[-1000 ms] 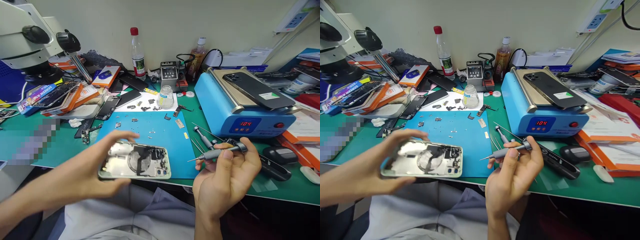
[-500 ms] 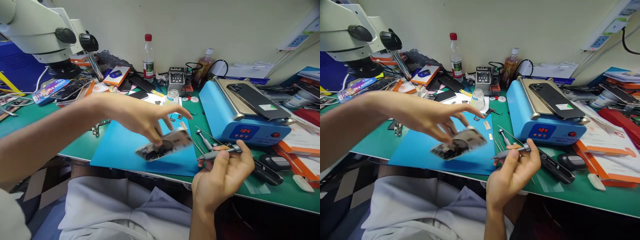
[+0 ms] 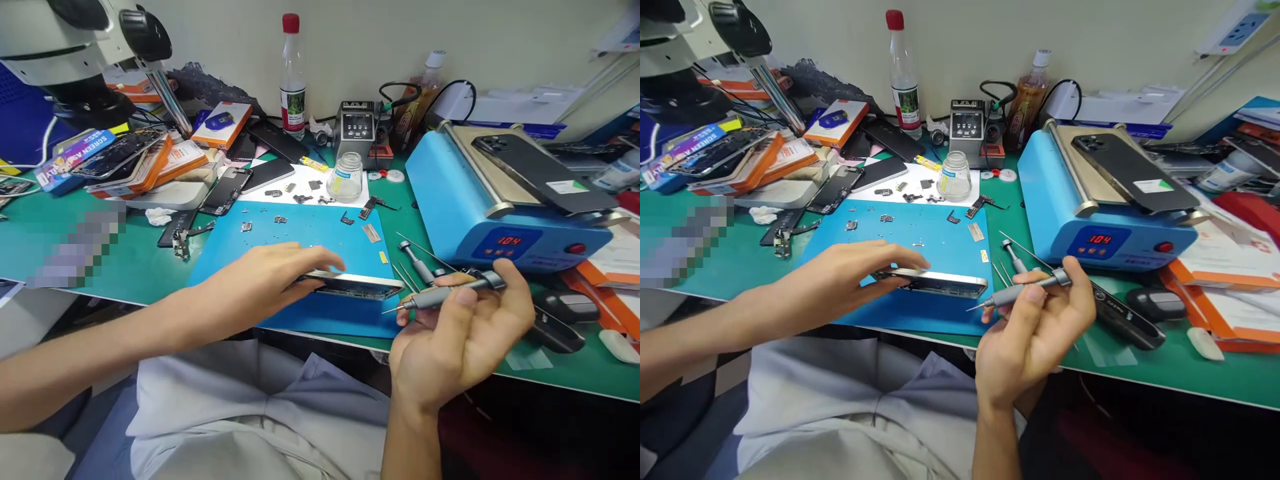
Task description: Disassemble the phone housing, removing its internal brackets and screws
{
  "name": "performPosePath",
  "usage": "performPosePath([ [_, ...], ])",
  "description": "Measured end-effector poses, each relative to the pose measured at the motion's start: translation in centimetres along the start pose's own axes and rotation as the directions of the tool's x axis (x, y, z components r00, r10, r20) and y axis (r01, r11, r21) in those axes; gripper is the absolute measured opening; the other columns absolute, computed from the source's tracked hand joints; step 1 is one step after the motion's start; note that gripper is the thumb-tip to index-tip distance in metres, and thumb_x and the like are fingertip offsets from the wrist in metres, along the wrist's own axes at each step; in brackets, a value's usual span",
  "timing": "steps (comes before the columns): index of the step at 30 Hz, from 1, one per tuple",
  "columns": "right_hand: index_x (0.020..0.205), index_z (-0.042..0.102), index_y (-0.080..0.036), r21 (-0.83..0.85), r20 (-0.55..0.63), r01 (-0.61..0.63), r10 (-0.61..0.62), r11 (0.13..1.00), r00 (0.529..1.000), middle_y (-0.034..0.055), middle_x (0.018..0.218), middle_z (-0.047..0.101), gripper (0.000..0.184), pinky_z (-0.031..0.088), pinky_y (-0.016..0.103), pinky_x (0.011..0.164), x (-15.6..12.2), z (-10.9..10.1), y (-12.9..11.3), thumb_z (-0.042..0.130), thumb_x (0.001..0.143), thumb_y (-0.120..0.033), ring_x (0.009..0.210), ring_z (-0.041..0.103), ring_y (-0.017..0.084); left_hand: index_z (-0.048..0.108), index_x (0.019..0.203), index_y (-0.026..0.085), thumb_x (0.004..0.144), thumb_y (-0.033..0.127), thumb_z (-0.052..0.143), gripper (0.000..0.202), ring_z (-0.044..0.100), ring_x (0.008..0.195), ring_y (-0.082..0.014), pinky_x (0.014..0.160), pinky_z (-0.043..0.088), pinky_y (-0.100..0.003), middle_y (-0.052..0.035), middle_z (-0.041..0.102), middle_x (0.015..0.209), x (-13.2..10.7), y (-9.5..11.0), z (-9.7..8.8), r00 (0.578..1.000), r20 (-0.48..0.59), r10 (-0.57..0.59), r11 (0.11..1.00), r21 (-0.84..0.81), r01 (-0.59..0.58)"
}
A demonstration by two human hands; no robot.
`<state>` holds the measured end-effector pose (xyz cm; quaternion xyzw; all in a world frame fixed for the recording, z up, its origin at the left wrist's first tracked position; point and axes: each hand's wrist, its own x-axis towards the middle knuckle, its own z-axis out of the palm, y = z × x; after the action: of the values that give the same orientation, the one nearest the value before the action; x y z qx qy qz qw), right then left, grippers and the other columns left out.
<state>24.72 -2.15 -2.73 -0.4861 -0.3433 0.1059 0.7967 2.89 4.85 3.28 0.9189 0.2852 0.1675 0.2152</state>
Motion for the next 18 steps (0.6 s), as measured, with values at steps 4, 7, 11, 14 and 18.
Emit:
performPosePath([
  [4, 0.14, 0.065, -0.024, 0.005, 0.069, 0.053, -0.053, 0.999, 0.996, -0.0012, 0.095, 0.063, 0.037, 0.042, 0.019, 0.032, 0.0, 0.1, 0.3, 0.068, 0.103, -0.026, 0.05, 0.051, 0.007, 0.046, 0.162, 0.032, 0.113, 0.017, 0.057, 0.053, 0.074, 0.118, -0.0217, 0.093, 0.059, -0.031, -0.0061, 0.069, 0.143, -1.9, -1.5, 1.5, 0.999, 0.016, 0.027, 0.998, 0.062, -0.028],
  [7, 0.141, 0.068, -0.027, -0.028, 0.106, 0.149, -0.146, 0.988, 0.984, 0.0004, 0.097, 0.062, 0.037, 0.043, 0.018, 0.035, -0.1, 0.6, 0.2, 0.067, 0.104, -0.027, 0.05, 0.05, 0.006, 0.032, 0.171, 0.037, 0.107, 0.008, 0.061, 0.075, 0.072, 0.109, -0.0182, 0.09, 0.059, -0.029, -0.0068, 0.06, 0.147, -2.1, -2.2, 2.3, 1.0, 0.025, 0.014, 1.0, 0.003, -0.014],
  [11, 0.145, 0.07, -0.03, -0.153, 0.171, 0.36, -0.334, 0.92, 0.927, 0.0092, 0.126, 0.058, 0.043, 0.05, 0.017, 0.045, -0.6, 1.6, 0.0, 0.069, 0.102, -0.024, 0.079, 0.066, 0.012, 0.037, 0.168, 0.033, 0.106, 0.006, 0.059, 0.072, 0.067, 0.091, -0.0153, 0.081, 0.059, -0.028, -0.0043, 0.06, 0.13, -1.7, -2.2, 3.4, 0.998, -0.054, -0.031, 0.998, -0.048, 0.029],
  [14, 0.152, 0.064, -0.028, -0.185, 0.32, 0.492, -0.421, 0.85, 0.848, 0.012, 0.135, 0.058, 0.052, 0.061, 0.021, 0.057, -1.2, 2.2, 0.4, 0.069, 0.101, -0.017, 0.093, 0.07, 0.016, 0.039, 0.167, 0.03, 0.106, 0.011, 0.061, 0.068, 0.067, 0.095, -0.0174, 0.082, 0.06, -0.03, -0.0048, 0.06, 0.126, -1.6, -1.9, 4.3, 0.993, -0.115, -0.037, 0.997, -0.073, 0.028],
  [18, 0.156, 0.055, -0.028, -0.231, 0.486, 0.467, -0.314, 0.854, 0.815, 0.0128, 0.143, 0.064, 0.057, 0.069, 0.029, 0.07, -1.7, 2.6, 1.1, 0.066, 0.103, -0.013, 0.101, 0.075, 0.019, 0.041, 0.165, 0.035, 0.105, 0.01, 0.06, 0.067, 0.068, 0.1, -0.0176, 0.081, 0.061, -0.03, -0.0055, 0.057, 0.13, -1.6, -1.6, 5.0, 0.986, -0.15, -0.075, 0.989, -0.134, 0.054],
])
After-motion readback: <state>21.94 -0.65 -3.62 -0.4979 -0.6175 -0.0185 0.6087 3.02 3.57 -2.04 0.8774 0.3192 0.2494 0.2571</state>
